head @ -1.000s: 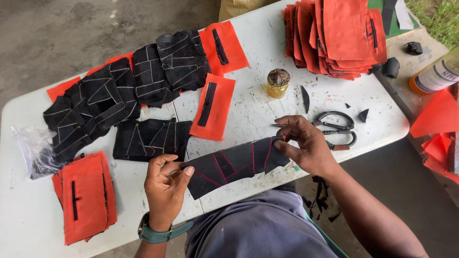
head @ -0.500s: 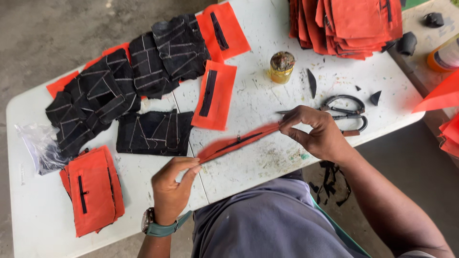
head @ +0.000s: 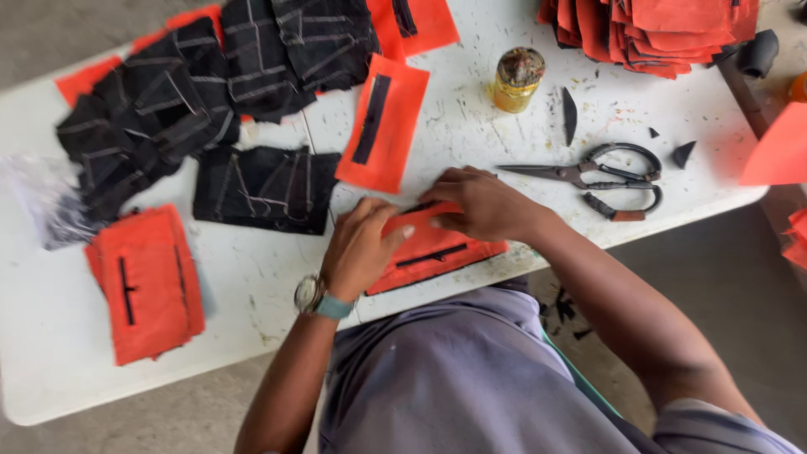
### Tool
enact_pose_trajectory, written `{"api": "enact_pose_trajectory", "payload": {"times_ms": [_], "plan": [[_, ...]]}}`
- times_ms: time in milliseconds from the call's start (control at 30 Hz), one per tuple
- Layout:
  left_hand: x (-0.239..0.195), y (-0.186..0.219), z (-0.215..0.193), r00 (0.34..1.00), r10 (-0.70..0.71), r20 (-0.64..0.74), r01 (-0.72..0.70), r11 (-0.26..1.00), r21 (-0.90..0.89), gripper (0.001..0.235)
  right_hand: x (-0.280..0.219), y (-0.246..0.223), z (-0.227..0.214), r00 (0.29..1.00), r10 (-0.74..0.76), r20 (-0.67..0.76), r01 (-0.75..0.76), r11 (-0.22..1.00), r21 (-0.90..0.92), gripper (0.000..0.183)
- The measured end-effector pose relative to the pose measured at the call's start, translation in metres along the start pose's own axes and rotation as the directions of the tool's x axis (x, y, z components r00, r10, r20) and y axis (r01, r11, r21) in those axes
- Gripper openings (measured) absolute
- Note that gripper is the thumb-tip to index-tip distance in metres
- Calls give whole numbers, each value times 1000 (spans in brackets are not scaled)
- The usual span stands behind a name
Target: The person assembles small fabric pouches by placing a black fabric piece onto an orange fabric piece, applying adhesive with a brush, and trimming excess material with scissors. The person repeats this process for multiple pouches, stacking the finished items on the table.
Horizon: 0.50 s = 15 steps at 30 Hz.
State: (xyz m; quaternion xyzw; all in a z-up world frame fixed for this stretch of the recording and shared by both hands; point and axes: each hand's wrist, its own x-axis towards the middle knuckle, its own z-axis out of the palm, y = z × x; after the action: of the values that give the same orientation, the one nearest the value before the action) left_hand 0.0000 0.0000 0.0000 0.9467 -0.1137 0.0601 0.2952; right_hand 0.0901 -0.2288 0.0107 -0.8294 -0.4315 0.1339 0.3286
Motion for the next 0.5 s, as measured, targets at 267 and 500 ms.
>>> {"api": "enact_pose_trajectory", "payload": {"times_ms": [267, 500], "plan": [[8, -15, 8, 975, -128, 180, 161, 970, -183, 21, 28, 5, 1, 948, 162, 273, -175, 984, 24, 26], [23, -30, 10, 939, -244, 242, 294, 934, -201, 22, 25, 16, -1, 923, 297, 243, -331, 937, 114, 21]]}}
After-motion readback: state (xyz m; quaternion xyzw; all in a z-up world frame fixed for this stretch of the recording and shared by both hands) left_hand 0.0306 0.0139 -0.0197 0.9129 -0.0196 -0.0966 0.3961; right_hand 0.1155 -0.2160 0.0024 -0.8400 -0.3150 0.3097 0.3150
